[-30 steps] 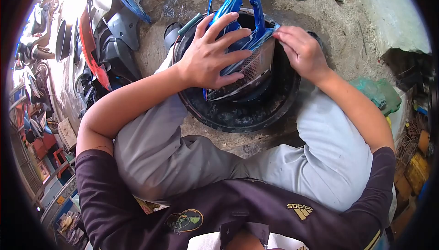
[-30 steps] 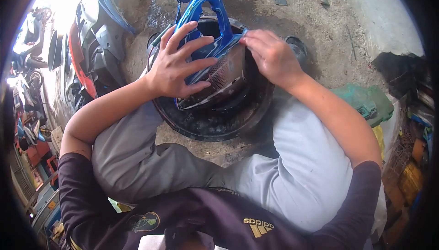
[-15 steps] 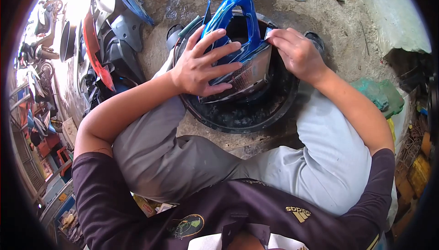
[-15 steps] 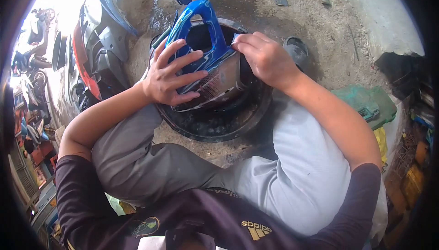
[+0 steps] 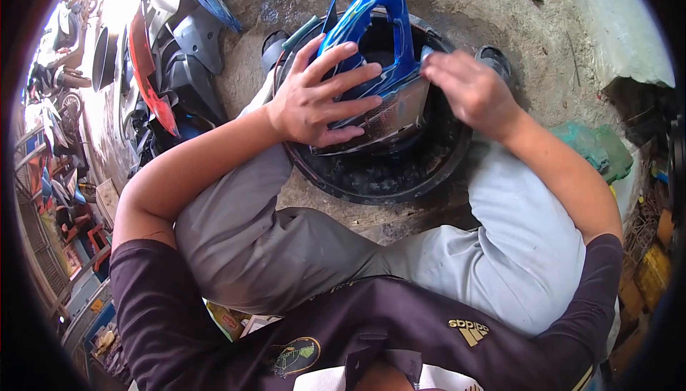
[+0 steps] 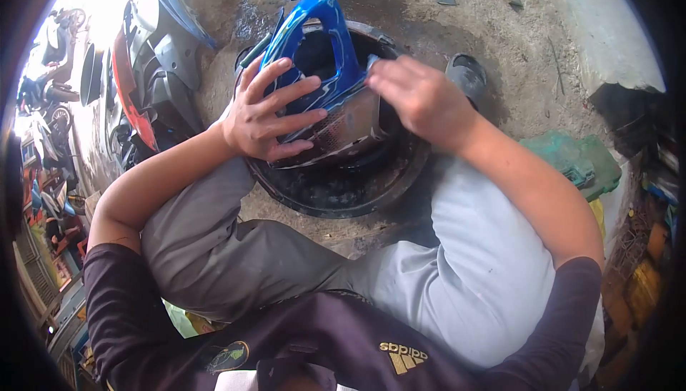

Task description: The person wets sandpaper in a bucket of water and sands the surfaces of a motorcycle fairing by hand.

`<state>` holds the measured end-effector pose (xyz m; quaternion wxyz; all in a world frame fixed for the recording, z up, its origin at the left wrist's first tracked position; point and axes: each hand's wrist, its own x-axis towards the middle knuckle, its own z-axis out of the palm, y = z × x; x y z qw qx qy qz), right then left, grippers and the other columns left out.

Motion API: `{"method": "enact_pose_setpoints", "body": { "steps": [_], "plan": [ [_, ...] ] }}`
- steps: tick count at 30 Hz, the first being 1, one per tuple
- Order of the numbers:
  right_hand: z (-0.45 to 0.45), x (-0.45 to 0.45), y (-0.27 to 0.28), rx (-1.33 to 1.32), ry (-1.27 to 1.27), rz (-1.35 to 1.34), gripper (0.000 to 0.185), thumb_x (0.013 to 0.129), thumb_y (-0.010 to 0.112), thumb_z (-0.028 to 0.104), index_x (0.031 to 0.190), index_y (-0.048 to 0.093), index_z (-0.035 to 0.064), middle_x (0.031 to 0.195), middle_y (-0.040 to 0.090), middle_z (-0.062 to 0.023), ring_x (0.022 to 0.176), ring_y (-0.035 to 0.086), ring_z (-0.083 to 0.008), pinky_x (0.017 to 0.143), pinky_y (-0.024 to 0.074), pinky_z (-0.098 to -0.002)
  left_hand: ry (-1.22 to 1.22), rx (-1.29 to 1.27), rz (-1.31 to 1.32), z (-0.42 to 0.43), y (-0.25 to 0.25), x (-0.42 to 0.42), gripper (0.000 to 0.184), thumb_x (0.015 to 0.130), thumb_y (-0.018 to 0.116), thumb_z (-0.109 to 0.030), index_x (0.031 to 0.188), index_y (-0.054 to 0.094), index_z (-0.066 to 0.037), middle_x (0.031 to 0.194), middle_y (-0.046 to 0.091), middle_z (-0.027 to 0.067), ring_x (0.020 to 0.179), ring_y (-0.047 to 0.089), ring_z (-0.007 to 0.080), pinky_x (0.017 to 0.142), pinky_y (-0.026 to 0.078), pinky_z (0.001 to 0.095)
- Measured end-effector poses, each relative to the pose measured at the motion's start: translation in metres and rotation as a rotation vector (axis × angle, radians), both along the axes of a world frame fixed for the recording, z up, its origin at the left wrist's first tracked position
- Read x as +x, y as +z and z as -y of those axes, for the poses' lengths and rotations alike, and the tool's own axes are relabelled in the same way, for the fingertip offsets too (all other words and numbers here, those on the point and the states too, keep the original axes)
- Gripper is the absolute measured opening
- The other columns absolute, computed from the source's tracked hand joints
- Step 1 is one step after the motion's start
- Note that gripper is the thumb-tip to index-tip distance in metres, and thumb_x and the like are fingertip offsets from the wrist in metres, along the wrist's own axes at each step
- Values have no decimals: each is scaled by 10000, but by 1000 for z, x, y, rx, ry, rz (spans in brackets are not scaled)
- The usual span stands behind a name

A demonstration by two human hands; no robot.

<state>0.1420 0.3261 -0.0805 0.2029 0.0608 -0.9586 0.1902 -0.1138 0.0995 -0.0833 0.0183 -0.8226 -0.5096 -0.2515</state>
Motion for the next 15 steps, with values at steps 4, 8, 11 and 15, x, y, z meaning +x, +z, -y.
{"method": "enact_pose_setpoints", "body": {
  "steps": [4,8,11,15],
  "plan": [
    [0,1,5,20,52,-13,310,837,678,15,1134,744,-44,1221,739,-168,989,717,-303,884,619,-387,-16,7,-11,2,-2,-4,605,720,882,-450,1303,771,-331,1613,565,23,1533,426,370,1178,296,702],
    [5,2,8,34,139,6,316,834,682,22,1135,745,-50,1225,738,-166,985,717,-294,874,620,-381,-8,0,-34,2,-2,-3,619,715,886,-459,1310,772,-332,1602,574,25,1532,414,386,1169,312,696],
    [1,2,6,8,110,14,317,835,676,8,1141,746,-43,1240,732,-163,1003,719,-305,889,619,-385,-5,-31,-57,-4,3,-3,621,712,893,-459,1308,776,-331,1596,579,29,1531,405,406,1165,328,683],
    [0,1,2,-8,62,-4,336,830,673,-11,1157,744,-39,1229,737,-163,1025,720,-310,899,619,-390,-1,-19,-9,-3,1,-1,591,723,883,-443,1292,775,-324,1611,568,27,1534,428,382,1151,323,700]
  ]
}}
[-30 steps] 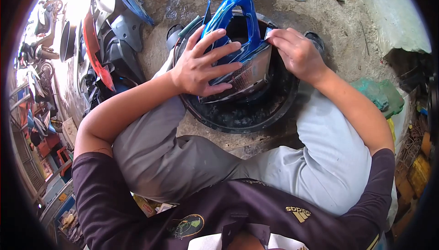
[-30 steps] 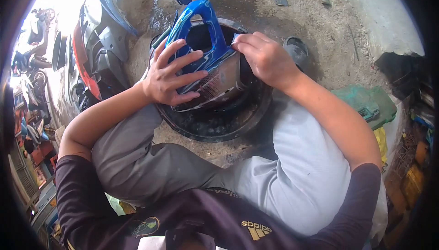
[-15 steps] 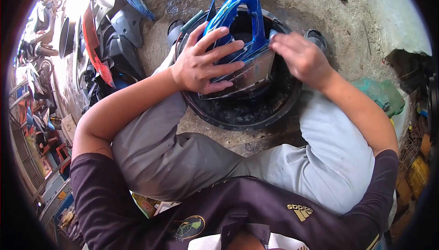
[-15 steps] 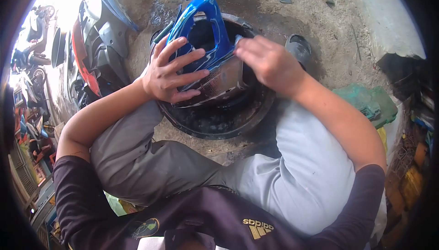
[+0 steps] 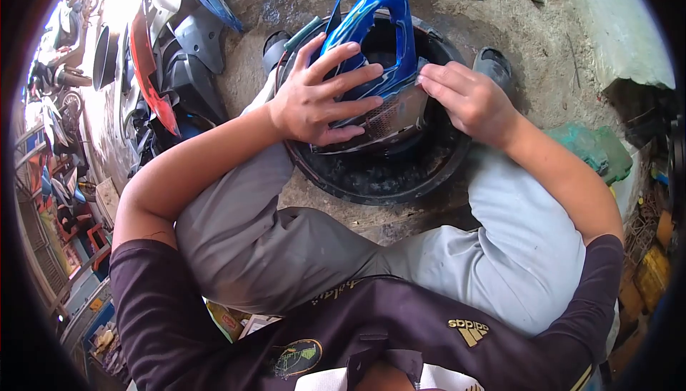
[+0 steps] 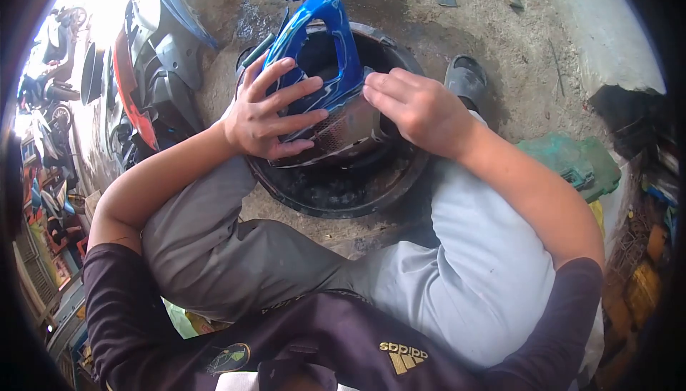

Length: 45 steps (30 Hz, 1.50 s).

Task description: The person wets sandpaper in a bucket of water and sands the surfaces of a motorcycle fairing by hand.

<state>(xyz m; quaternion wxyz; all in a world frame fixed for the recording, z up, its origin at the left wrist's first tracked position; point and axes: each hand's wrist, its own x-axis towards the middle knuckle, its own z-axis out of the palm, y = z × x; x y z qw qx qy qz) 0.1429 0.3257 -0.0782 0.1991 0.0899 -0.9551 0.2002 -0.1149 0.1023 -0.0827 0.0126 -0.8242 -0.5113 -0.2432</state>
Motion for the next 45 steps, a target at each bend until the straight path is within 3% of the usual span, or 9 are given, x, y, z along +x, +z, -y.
{"method": "enact_pose_setpoints", "body": {
  "steps": [7,10,14,19,29,33,36,40,45],
  "plan": [
    [8,4,6,-33,75,20,293,840,694,-15,1127,746,-43,1178,742,-161,969,716,-313,869,621,-399,-6,9,6,0,1,-1,594,708,894,-431,1280,781,-323,1607,572,30,1522,445,388,1152,327,696],
    [-7,-2,-2,-28,-38,-26,287,844,691,-1,1122,742,-47,1193,737,-145,958,711,-297,862,620,-396,6,-26,-5,-2,3,1,596,705,895,-430,1280,781,-321,1603,574,32,1518,446,391,1151,330,695],
    [3,1,4,-46,82,1,304,821,690,-18,1120,741,-38,1200,741,-145,970,713,-315,865,622,-397,-6,-5,9,-2,1,-1,594,710,895,-431,1282,781,-321,1606,571,33,1520,443,393,1152,330,694],
    [0,3,3,-44,18,-7,345,803,667,-54,1140,739,-40,1201,740,-163,1004,722,-330,908,615,-400,-11,1,9,-1,1,-1,592,718,893,-437,1287,779,-323,1610,567,30,1522,442,390,1150,334,694],
    [-8,3,-3,-91,-72,-11,329,807,693,-35,1132,741,-30,1167,743,-151,980,717,-316,874,619,-398,-6,-8,2,-2,0,-2,577,723,887,-441,1277,783,-320,1611,566,33,1523,440,394,1158,326,699],
    [5,5,5,-63,79,61,317,832,676,-18,1141,741,-33,1187,742,-153,988,718,-317,874,623,-402,1,-16,-27,-2,2,-1,589,723,893,-452,1288,790,-323,1598,577,37,1521,418,418,1165,336,683],
    [-6,1,-3,-83,-57,7,325,823,671,-16,1140,741,-33,1192,742,-151,989,718,-312,875,624,-402,-6,-25,-29,-6,2,-2,595,722,896,-455,1293,793,-327,1596,579,38,1520,408,431,1167,345,675],
    [5,0,6,-99,35,39,344,813,677,-53,1151,738,-31,1186,745,-158,1026,719,-325,890,621,-404,-7,-11,-28,-4,2,-2,593,722,894,-455,1293,793,-329,1604,574,38,1522,406,432,1168,344,677],
    [-2,1,-1,-94,-50,13,324,824,680,-61,1141,739,-29,1190,741,-149,1027,717,-316,894,618,-403,-10,-11,-28,-2,1,-3,599,722,895,-456,1299,790,-336,1602,576,36,1533,395,425,1173,333,683]
  ]
}}
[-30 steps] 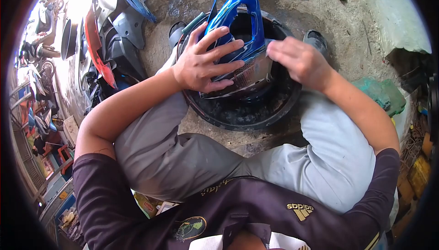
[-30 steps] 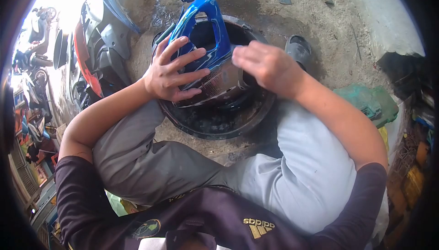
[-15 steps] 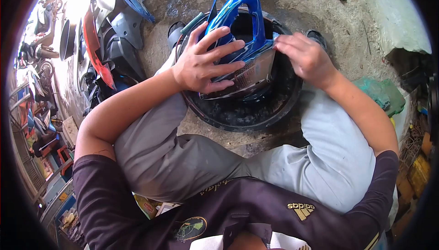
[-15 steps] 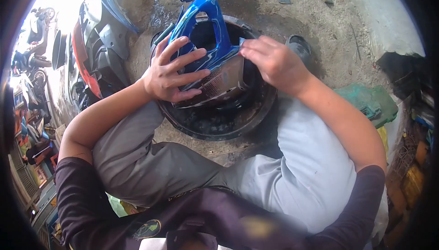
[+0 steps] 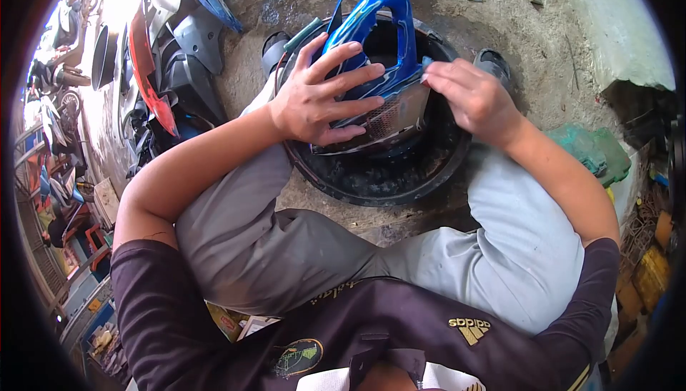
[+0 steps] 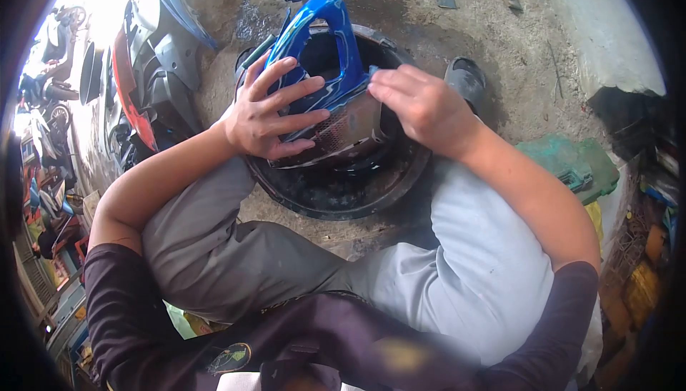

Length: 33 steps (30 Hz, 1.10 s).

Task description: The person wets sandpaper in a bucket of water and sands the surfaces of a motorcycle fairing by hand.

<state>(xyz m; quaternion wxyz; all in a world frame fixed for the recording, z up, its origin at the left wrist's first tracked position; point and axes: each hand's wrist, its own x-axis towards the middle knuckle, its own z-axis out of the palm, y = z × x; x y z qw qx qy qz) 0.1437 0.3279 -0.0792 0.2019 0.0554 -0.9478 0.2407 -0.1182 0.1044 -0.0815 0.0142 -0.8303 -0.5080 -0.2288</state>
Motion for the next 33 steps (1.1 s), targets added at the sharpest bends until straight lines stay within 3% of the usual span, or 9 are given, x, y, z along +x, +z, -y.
{"method": "enact_pose_setpoints", "body": {
  "steps": [5,8,14,27,33],
  "plan": [
    [-2,4,1,0,-36,19,306,841,682,-59,1140,740,-30,1187,742,-151,1012,716,-316,890,618,-401,4,-13,8,-1,0,1,608,721,894,-448,1307,782,-333,1597,581,33,1529,413,405,1171,329,683],
    [7,3,9,-2,101,17,284,855,681,-60,1131,744,-31,1186,743,-158,993,714,-318,880,617,-402,-4,12,56,0,-1,1,613,714,895,-428,1304,771,-319,1591,587,28,1516,449,383,1159,327,690],
    [-1,0,5,34,16,1,335,796,677,-48,1122,751,-41,1211,745,-161,997,718,-320,880,619,-399,-6,23,65,2,-3,-2,635,695,908,-434,1306,768,-328,1597,582,20,1518,447,378,1173,321,680],
    [8,-10,6,54,110,-1,394,779,684,-48,1171,728,-58,1222,743,-172,1052,720,-320,945,612,-398,-6,14,10,-1,-3,0,623,722,894,-454,1325,781,-342,1601,580,38,1535,396,421,1187,326,665],
    [-11,5,-8,26,28,34,314,827,686,-55,1137,733,-42,1192,743,-179,1058,729,-343,933,616,-408,-11,-7,-14,1,0,-2,615,731,889,-453,1325,779,-339,1602,579,36,1544,383,422,1193,310,674]
  ]
}}
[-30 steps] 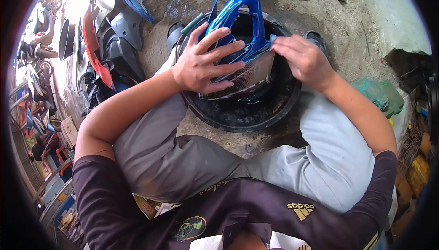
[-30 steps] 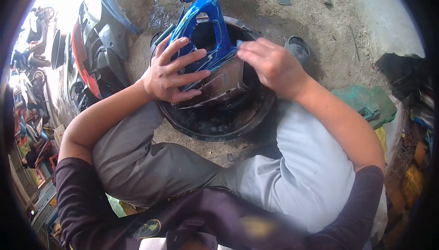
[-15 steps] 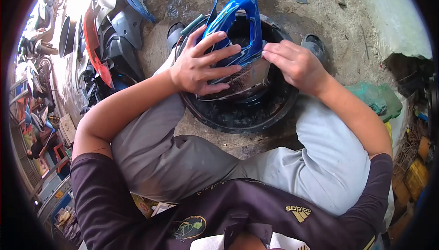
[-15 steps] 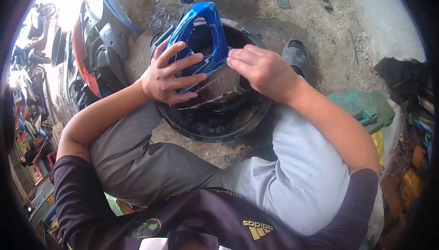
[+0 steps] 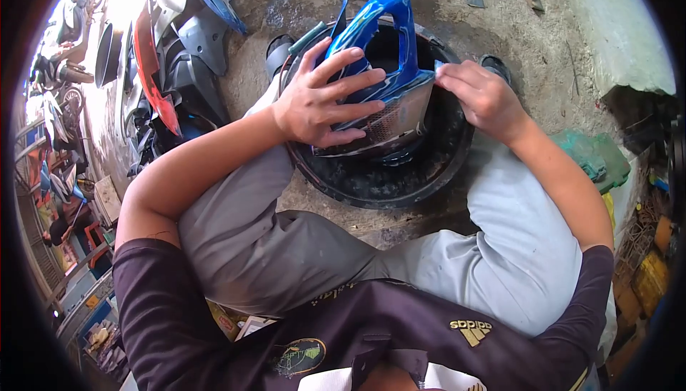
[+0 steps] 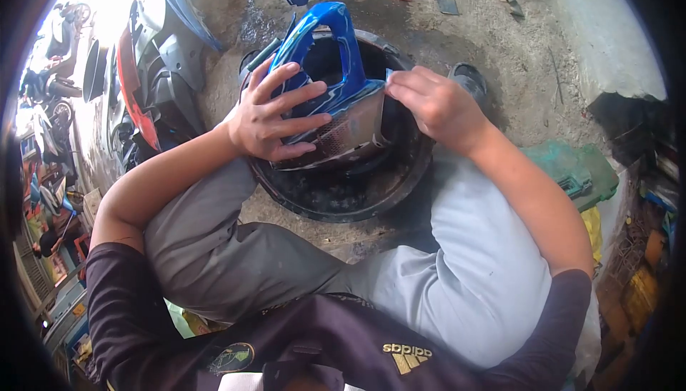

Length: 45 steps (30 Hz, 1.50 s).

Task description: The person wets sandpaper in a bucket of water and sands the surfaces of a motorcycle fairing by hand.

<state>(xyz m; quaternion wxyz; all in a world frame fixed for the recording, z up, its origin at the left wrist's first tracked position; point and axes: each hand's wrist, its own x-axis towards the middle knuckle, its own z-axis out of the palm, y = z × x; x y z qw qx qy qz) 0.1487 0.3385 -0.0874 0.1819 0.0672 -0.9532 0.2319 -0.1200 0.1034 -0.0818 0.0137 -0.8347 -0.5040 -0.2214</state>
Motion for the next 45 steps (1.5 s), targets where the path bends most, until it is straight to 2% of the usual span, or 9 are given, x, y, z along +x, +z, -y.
{"method": "enact_pose_setpoints", "body": {
  "steps": [3,7,11,21,24,31,35,38,45],
  "plan": [
    [2,5,-7,-24,18,2,289,836,687,-74,1121,729,-47,1175,744,-184,1043,732,-352,907,618,-409,-13,27,29,0,-4,0,620,735,887,-454,1333,775,-336,1604,577,38,1542,389,421,1195,311,670],
    [2,-1,6,-66,-195,-82,285,834,697,-77,1115,725,-39,1149,737,-169,1035,727,-352,897,613,-428,-3,12,47,0,0,0,625,718,896,-434,1321,771,-325,1599,581,34,1533,421,394,1172,324,684],
    [14,-12,21,-53,10,-66,338,795,722,-71,1130,735,-25,1191,734,-153,1028,719,-334,909,614,-414,-5,31,66,-2,-3,0,617,718,895,-429,1310,767,-312,1603,577,30,1532,432,381,1167,327,689],
    [18,-13,12,17,99,-61,371,779,704,-61,1148,735,-35,1213,738,-162,1023,725,-331,917,620,-405,-2,26,35,-3,-2,0,628,723,901,-462,1329,776,-352,1615,567,26,1545,388,405,1192,321,660],
    [6,-8,7,-7,64,-51,387,771,694,-64,1157,726,-46,1205,737,-163,1043,721,-335,933,617,-405,12,12,56,-4,1,2,612,723,896,-433,1310,770,-315,1599,581,30,1522,448,381,1180,317,681],
    [16,-13,13,-10,104,-58,338,787,697,-54,1122,736,-37,1153,739,-160,1008,724,-325,918,617,-401,4,17,82,-3,-2,2,631,717,899,-425,1325,761,-327,1602,578,30,1529,436,382,1185,312,682],
    [4,-7,4,-5,-25,-49,310,812,690,-30,1119,732,-52,1152,737,-166,1027,721,-323,917,613,-401,4,21,59,-2,-1,0,632,707,898,-436,1316,767,-326,1599,583,34,1529,435,385,1185,313,684],
    [17,-14,13,-6,77,-79,295,822,685,-30,1112,733,-56,1146,739,-172,1015,723,-328,911,614,-403,-3,34,79,-4,-4,2,631,712,898,-441,1319,768,-326,1602,581,30,1532,432,383,1183,314,684],
    [13,-9,12,34,73,-58,357,785,674,-21,1137,729,-46,1179,737,-164,1029,717,-320,924,611,-399,4,20,67,-2,-2,2,637,712,904,-437,1324,767,-326,1606,578,29,1532,433,382,1170,330,679]
  ]
}}
